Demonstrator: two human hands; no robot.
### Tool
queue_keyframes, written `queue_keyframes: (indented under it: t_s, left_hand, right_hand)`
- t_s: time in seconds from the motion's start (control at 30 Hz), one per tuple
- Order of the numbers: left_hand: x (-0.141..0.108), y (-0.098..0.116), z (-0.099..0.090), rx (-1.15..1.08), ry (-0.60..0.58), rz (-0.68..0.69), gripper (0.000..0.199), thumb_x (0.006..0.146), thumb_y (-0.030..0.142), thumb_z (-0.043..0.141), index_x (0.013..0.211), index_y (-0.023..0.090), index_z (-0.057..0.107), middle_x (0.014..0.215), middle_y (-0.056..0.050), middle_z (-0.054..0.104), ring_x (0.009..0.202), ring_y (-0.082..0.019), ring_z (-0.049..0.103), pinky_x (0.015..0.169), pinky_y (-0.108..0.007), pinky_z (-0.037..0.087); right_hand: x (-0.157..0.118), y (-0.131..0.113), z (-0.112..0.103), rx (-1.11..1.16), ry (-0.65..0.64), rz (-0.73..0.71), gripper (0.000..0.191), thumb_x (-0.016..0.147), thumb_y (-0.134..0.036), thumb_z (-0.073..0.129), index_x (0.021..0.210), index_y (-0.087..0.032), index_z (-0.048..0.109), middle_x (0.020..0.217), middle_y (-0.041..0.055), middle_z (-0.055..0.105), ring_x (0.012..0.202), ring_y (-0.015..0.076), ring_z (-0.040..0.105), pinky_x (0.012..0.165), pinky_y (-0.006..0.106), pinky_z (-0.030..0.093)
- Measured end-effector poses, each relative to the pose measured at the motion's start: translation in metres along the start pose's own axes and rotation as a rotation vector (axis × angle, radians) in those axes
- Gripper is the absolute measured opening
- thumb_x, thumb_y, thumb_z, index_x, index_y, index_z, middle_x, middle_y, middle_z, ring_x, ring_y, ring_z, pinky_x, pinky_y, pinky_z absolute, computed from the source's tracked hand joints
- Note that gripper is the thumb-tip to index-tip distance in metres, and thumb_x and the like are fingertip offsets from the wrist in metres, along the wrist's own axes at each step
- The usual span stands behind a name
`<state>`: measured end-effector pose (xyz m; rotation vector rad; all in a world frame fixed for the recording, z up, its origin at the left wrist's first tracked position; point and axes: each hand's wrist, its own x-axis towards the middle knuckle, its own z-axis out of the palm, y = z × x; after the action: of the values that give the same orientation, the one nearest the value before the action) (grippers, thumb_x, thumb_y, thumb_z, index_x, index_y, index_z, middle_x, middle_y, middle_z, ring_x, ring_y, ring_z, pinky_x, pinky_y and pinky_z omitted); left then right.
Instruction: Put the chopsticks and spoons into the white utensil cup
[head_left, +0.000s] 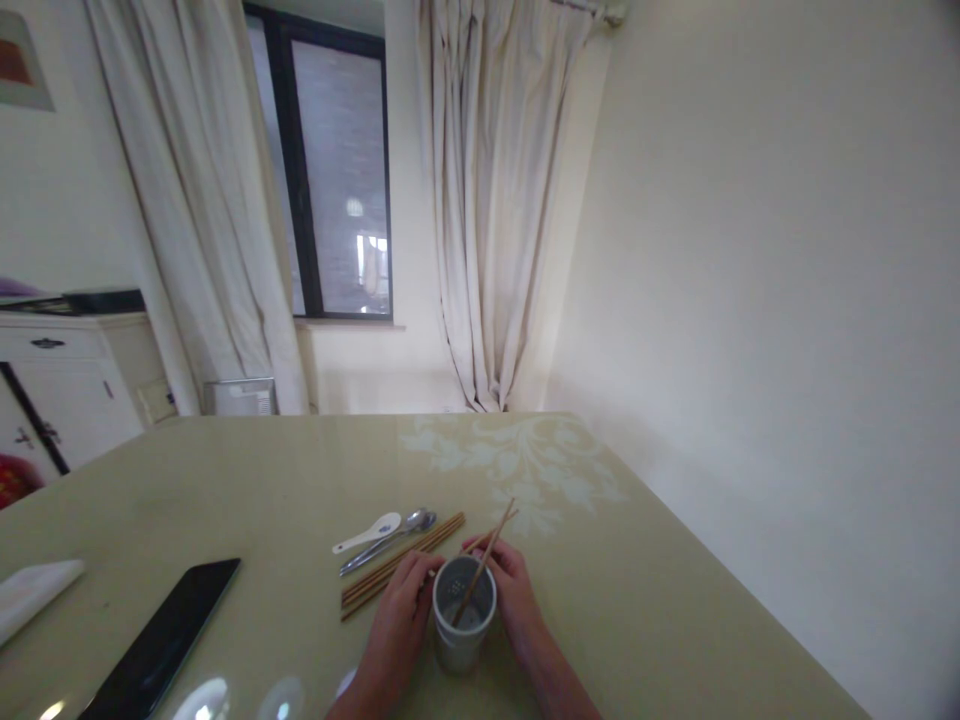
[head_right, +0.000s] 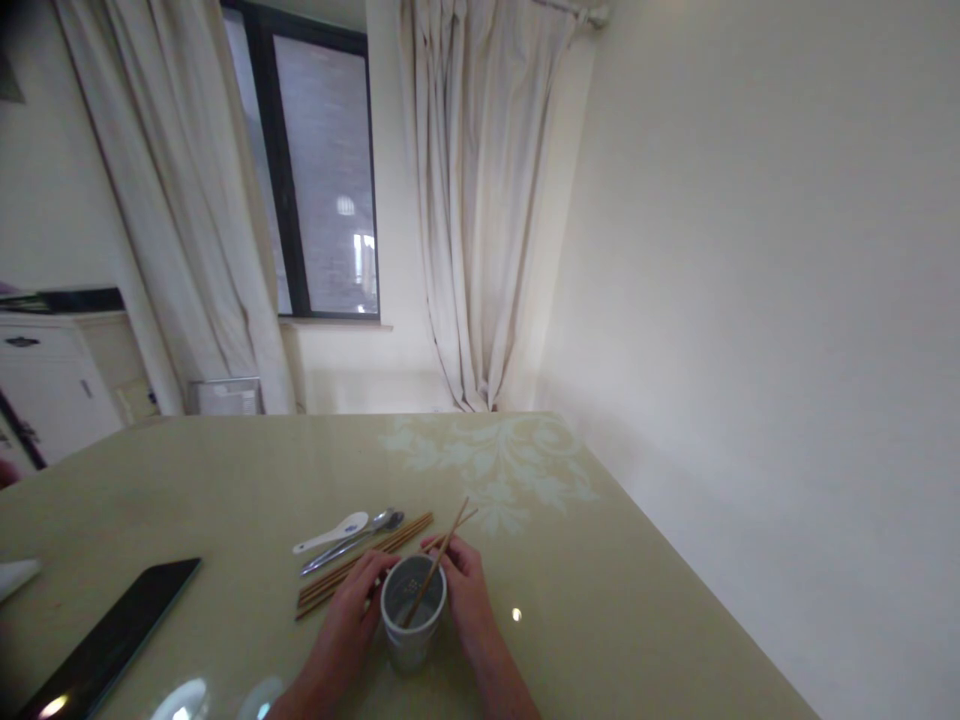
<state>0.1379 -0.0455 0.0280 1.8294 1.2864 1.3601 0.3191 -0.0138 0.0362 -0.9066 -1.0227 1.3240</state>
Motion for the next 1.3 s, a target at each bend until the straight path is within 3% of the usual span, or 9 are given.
queue_keyframes:
  t_s: [0.17, 0.3, 0.4, 0.47, 0.57, 0.8, 0.97, 1.17, 1.3]
  left_hand:
    - [0.002, -0.008, -0.002, 0.050, -0.009, 0.025, 0.031, 0.102, 0.037, 0.053, 0.110, 0.026, 0.081, 0.114, -0.011, 0.080, 0.107, -0.028, 0.074, 0.097, -0.042, 0.061]
    - [0.007, -0.022, -0.021, 0.312, 0.123, -0.041, 0.035, 0.104, 0.039, 0.048, 0.110, 0.027, 0.080, 0.117, -0.009, 0.080, 0.115, -0.029, 0.072, 0.108, -0.049, 0.055]
    - [0.008, -0.028, -0.037, 0.561, 0.100, -0.104, 0.031, 0.102, 0.035, 0.050, 0.107, 0.026, 0.080, 0.114, -0.009, 0.080, 0.115, -0.031, 0.070, 0.107, -0.051, 0.053]
    - [0.007, -0.029, -0.043, 0.677, 0.049, -0.137, 0.029, 0.101, 0.032, 0.051, 0.103, 0.024, 0.079, 0.112, -0.009, 0.079, 0.111, -0.032, 0.070, 0.103, -0.050, 0.053]
    - [0.008, -0.026, -0.044, 0.761, -0.005, -0.161, 0.028, 0.101, 0.031, 0.052, 0.097, 0.024, 0.079, 0.108, -0.009, 0.079, 0.108, -0.030, 0.071, 0.099, -0.046, 0.053]
    - [0.008, -0.025, -0.044, 0.698, -0.082, -0.142, 0.022, 0.099, 0.030, 0.057, 0.093, 0.026, 0.078, 0.105, -0.006, 0.078, 0.108, -0.028, 0.070, 0.099, -0.041, 0.052]
    - [0.007, -0.024, -0.042, 0.724, -0.102, -0.154, 0.021, 0.098, 0.031, 0.057, 0.093, 0.024, 0.076, 0.105, -0.008, 0.078, 0.109, -0.030, 0.070, 0.100, -0.045, 0.051]
    - [0.005, -0.023, -0.037, 0.739, -0.073, -0.114, 0.024, 0.098, 0.033, 0.054, 0.090, 0.025, 0.075, 0.103, -0.009, 0.079, 0.107, -0.031, 0.070, 0.100, -0.046, 0.052]
    - [0.003, -0.016, -0.025, 0.557, -0.054, -0.137, 0.028, 0.101, 0.037, 0.047, 0.094, 0.025, 0.072, 0.103, -0.009, 0.078, 0.103, -0.029, 0.072, 0.096, -0.043, 0.055]
  right_hand:
    - [-0.002, -0.011, -0.001, -0.060, 0.060, -0.114, 0.049, 0.077, -0.067, 0.087, 0.085, -0.019, 0.079, 0.080, 0.0047, 0.077, 0.075, 0.0224, 0.069, 0.071, 0.032, 0.056]
    - [0.001, -0.033, -0.024, -0.086, 0.369, -0.329, 0.048, 0.082, -0.065, 0.083, 0.094, -0.019, 0.079, 0.092, 0.0085, 0.079, 0.087, 0.0247, 0.072, 0.074, 0.033, 0.057]
    - [0.003, -0.051, -0.046, 0.024, 0.575, -0.435, 0.045, 0.079, -0.060, 0.087, 0.095, -0.019, 0.078, 0.093, 0.0073, 0.079, 0.082, 0.0212, 0.070, 0.073, 0.032, 0.057]
    - [0.002, -0.060, -0.055, 0.144, 0.624, -0.478, 0.043, 0.077, -0.058, 0.090, 0.093, -0.020, 0.078, 0.091, 0.0052, 0.077, 0.080, 0.0184, 0.069, 0.073, 0.030, 0.057]
    - [-0.004, -0.066, -0.055, 0.221, 0.583, -0.502, 0.040, 0.076, -0.055, 0.093, 0.092, -0.021, 0.079, 0.088, 0.0039, 0.077, 0.077, 0.0167, 0.069, 0.072, 0.028, 0.058]
    - [-0.024, -0.061, -0.026, -0.094, 0.287, -0.472, 0.034, 0.085, -0.052, 0.088, 0.088, -0.020, 0.080, 0.077, 0.0062, 0.076, 0.069, 0.0202, 0.070, 0.066, 0.032, 0.062]
    - [-0.028, -0.058, -0.011, -0.133, 0.136, -0.381, 0.037, 0.084, -0.055, 0.088, 0.081, -0.020, 0.080, 0.072, 0.0061, 0.075, 0.067, 0.0223, 0.072, 0.065, 0.034, 0.064]
    - [-0.022, -0.043, -0.011, -0.049, 0.216, -0.356, 0.047, 0.092, -0.065, 0.075, 0.083, -0.019, 0.078, 0.070, 0.0057, 0.072, 0.064, 0.0196, 0.067, 0.061, 0.030, 0.056]
    - [-0.009, -0.024, -0.012, -0.052, 0.272, -0.209, 0.059, 0.081, -0.077, 0.078, 0.069, -0.020, 0.070, 0.062, 0.0010, 0.065, 0.055, 0.0156, 0.056, 0.053, 0.027, 0.046]
